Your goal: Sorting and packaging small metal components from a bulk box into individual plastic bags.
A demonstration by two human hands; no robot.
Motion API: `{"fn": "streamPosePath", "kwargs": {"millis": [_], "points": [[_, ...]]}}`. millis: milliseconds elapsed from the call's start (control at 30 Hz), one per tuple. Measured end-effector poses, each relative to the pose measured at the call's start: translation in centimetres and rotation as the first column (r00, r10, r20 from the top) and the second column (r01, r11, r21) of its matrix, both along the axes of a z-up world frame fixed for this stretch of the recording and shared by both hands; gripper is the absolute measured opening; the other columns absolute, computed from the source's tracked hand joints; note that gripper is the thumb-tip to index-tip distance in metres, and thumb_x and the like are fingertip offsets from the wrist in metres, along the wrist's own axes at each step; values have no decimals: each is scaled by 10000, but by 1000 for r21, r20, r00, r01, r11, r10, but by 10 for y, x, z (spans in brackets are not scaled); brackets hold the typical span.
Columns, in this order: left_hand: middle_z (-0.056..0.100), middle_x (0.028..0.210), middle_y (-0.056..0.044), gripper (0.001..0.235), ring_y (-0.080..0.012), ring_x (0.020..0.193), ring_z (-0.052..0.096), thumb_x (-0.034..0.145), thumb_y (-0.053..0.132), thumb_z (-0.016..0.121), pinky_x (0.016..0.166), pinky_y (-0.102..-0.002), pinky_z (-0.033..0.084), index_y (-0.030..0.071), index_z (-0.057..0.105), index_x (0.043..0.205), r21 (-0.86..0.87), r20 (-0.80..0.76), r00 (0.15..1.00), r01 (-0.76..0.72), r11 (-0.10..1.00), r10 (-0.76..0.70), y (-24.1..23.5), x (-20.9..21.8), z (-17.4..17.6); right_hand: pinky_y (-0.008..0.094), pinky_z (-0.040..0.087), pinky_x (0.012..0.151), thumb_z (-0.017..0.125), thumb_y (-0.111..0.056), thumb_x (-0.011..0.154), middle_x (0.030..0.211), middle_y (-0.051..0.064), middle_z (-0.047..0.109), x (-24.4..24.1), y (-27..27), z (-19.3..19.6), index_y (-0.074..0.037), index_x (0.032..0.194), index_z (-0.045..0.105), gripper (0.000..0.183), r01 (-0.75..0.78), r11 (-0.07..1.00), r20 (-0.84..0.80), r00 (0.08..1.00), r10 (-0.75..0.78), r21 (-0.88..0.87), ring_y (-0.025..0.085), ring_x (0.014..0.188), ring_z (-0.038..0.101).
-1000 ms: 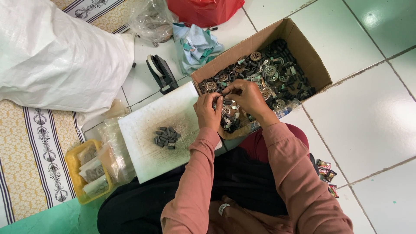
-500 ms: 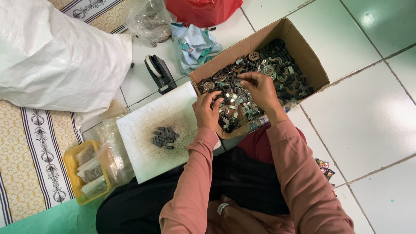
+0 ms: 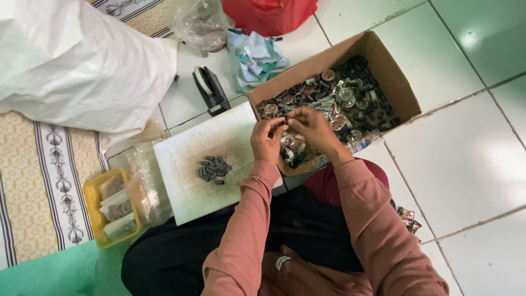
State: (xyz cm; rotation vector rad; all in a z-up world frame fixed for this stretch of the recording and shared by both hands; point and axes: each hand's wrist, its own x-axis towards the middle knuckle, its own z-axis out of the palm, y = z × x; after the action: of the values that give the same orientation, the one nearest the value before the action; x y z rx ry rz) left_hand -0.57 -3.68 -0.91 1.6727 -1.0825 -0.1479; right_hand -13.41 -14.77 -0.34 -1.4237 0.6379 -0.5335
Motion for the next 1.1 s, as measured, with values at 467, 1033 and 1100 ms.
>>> {"fn": "streamPosePath", "kwargs": {"millis": [467, 1033, 1100], "points": [[540, 1109, 22, 474, -243, 1027, 588, 877, 359, 835, 922, -448, 507, 254, 592, 1270, 221, 171, 983, 29, 975, -68, 115, 36, 70, 353, 607, 798, 834, -79, 888, 932, 140, 707, 19, 76, 7, 32, 1175, 693, 339, -31, 998, -20, 999, 33, 57, 187, 851, 691], [341, 1574, -117, 1181, -341, 1500, 288, 735, 522, 909, 1233, -586, 225, 233, 199, 1632, 518, 266, 963, -113, 848, -35, 207, 120, 14, 337, 511, 860, 842, -135, 839, 915, 7, 705, 96, 187, 37, -173, 996, 794, 168, -89, 701, -176, 983, -53, -708, 221, 909, 644], [361, 1574, -75, 1135, -298, 1502, 288, 786, 552, 862, 1244, -555, 212, 239, 181, 1639, 546, 323, 945, -139, 826, -54, 203, 122, 11, 340, 541, 796, 812, -88, 897, 937, 59, 668, 97, 183, 38, -115, 1050, 765, 163, -23, 826, -133, 989, -63, -563, 222, 868, 661]]}}
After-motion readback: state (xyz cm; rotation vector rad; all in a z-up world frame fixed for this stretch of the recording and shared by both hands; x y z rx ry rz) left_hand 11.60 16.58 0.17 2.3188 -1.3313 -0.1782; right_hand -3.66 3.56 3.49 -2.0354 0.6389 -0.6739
